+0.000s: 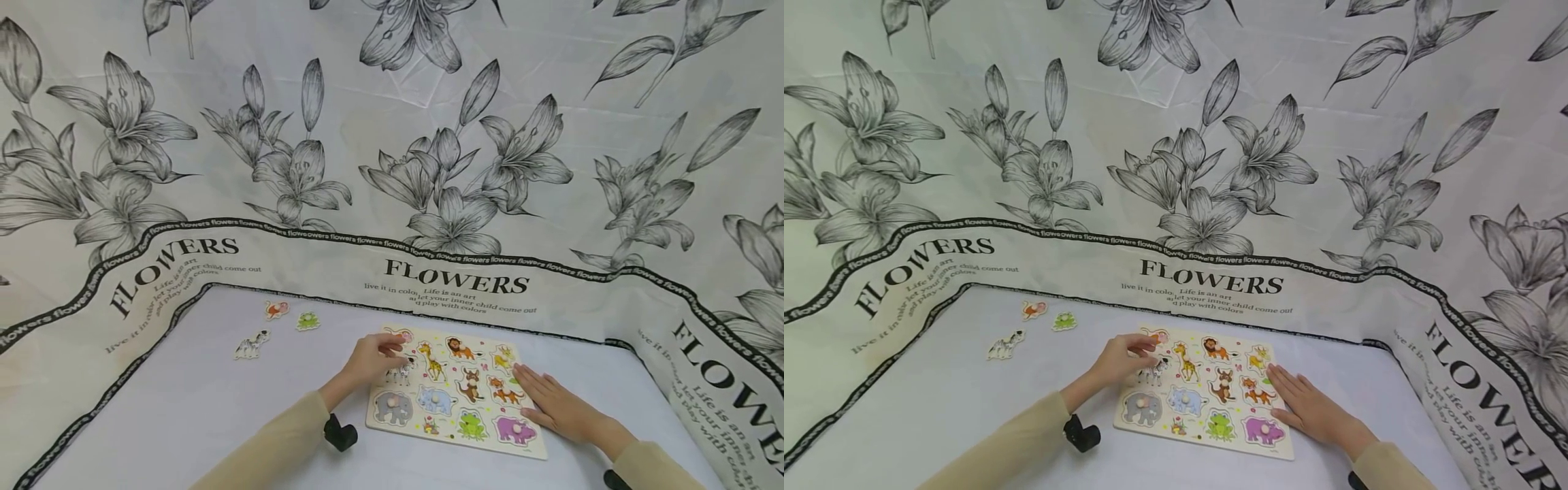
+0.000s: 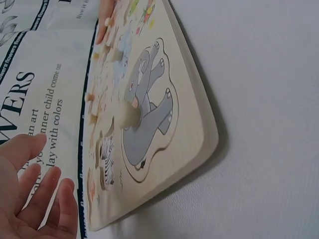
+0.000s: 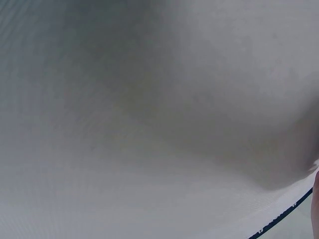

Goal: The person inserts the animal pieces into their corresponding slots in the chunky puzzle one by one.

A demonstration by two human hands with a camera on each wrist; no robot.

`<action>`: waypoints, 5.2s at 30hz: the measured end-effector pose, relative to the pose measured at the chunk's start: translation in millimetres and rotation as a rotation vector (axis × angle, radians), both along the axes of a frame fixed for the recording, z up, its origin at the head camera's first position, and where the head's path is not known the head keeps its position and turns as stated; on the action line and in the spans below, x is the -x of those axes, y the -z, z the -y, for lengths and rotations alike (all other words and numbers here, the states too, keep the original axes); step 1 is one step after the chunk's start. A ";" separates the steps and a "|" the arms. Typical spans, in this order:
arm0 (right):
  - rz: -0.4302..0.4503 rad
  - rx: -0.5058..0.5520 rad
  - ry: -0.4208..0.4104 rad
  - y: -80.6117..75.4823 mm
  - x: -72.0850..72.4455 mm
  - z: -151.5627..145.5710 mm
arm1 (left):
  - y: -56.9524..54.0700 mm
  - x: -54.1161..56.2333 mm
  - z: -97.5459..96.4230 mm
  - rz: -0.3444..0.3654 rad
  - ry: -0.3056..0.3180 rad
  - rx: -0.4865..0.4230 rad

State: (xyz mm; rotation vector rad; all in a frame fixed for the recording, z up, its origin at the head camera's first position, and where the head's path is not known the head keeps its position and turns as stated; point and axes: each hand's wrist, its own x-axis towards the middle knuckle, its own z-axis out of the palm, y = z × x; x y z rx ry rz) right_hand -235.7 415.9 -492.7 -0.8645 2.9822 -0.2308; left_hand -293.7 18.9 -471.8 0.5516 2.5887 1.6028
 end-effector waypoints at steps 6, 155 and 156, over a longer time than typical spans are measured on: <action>-0.005 0.009 -0.004 -0.1 -0.2 0.3 | 4.6 6.3 16.9 -0.021 -0.032 0.005; -0.033 0.026 -0.036 -1.8 -4.4 1.9 | 26.5 72.5 140.4 0.037 -0.624 0.137; -0.026 0.026 -0.030 -1.4 -4.3 1.7 | 26.6 72.4 140.8 0.041 -0.623 0.138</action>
